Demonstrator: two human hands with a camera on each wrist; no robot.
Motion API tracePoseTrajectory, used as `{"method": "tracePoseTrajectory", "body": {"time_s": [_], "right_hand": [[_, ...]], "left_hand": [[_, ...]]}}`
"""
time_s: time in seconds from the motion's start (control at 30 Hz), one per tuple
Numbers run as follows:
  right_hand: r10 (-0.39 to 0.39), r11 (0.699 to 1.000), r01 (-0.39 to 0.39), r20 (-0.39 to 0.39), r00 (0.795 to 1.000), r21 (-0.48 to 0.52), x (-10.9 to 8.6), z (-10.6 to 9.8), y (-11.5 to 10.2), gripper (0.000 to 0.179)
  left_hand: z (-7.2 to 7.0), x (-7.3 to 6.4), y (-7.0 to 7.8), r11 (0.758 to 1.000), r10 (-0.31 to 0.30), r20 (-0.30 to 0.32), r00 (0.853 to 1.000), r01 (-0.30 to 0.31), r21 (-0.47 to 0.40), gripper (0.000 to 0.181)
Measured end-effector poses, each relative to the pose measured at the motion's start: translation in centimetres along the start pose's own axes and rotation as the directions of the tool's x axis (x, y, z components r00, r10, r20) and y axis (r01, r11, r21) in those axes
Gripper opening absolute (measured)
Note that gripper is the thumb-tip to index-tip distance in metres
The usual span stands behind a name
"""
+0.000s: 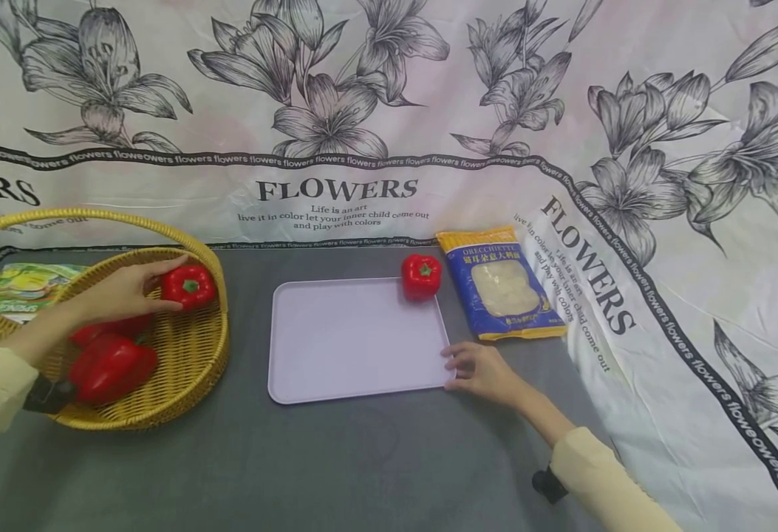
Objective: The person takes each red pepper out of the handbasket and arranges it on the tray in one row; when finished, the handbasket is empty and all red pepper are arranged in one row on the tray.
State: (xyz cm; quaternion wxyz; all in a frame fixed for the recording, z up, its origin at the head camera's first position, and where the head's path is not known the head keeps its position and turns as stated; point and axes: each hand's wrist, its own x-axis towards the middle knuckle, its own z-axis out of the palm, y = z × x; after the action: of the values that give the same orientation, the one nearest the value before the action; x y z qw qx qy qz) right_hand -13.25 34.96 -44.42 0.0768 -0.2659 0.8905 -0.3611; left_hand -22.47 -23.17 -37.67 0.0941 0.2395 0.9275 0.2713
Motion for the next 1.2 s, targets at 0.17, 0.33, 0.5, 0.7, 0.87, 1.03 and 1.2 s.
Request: {"method": "tracePoseTrajectory", "body": {"time_s": [0.17, 0.33, 0.5, 0.7, 0.87, 1.03, 1.2], "right_hand": [[-0.005, 1.0, 0.005, -0.007, 1.0, 0.009, 0.0, 0.0, 0.1, 0.024], [0.012, 1.0, -0.012, -0.004, 1.0, 0.018, 0.0, 0.1, 0.2, 0.025], [0.024, 1.0, -0.024, -0.007, 1.0, 0.014, 0.0, 0.2, 0.2, 0.024], [0.031, 1.0, -0.031, -0.023, 0.999, -0.001, 0.0, 0.4, 0.3, 0.024], [0.037, 0.999, -0.037, -0.032, 0.999, 0.012, -0.1, 0.5, 0.4, 0.025], [0.033, 0.999, -0.033, -0.027, 0.999, 0.002, -0.2, 0.4, 0.2, 0.025], [0.029, 0.999, -0.028, -0.034, 0.999, 0.016, -0.2, 0.3, 0.1, 0.026]], "left_hand": [[0.4, 0.3, 0.0, 0.999, 0.018, -0.003, 1.0, -0.018, 0.048, 0.092], [0.5, 0.1, -0.2, 0.999, 0.005, -0.04, 0.999, -0.003, 0.041, 0.088], [0.3, -0.5, -0.5, 0.995, -0.065, -0.03, 0.997, 0.063, -0.073, 0.089], [0.1, -1.1, -0.7, 0.96, -0.161, 0.024, 0.987, 0.162, -0.228, 0.089], [-0.2, -1.2, -0.9, 0.96, -0.186, 0.037, 0.982, 0.189, -0.208, 0.09], [-0.1, -1.6, -1.2, 0.964, -0.165, 0.008, 0.986, 0.163, -0.21, 0.085], [0.2, -2.0, -1.2, 0.956, -0.143, 0.039, 0.989, 0.148, -0.252, 0.082]]}}
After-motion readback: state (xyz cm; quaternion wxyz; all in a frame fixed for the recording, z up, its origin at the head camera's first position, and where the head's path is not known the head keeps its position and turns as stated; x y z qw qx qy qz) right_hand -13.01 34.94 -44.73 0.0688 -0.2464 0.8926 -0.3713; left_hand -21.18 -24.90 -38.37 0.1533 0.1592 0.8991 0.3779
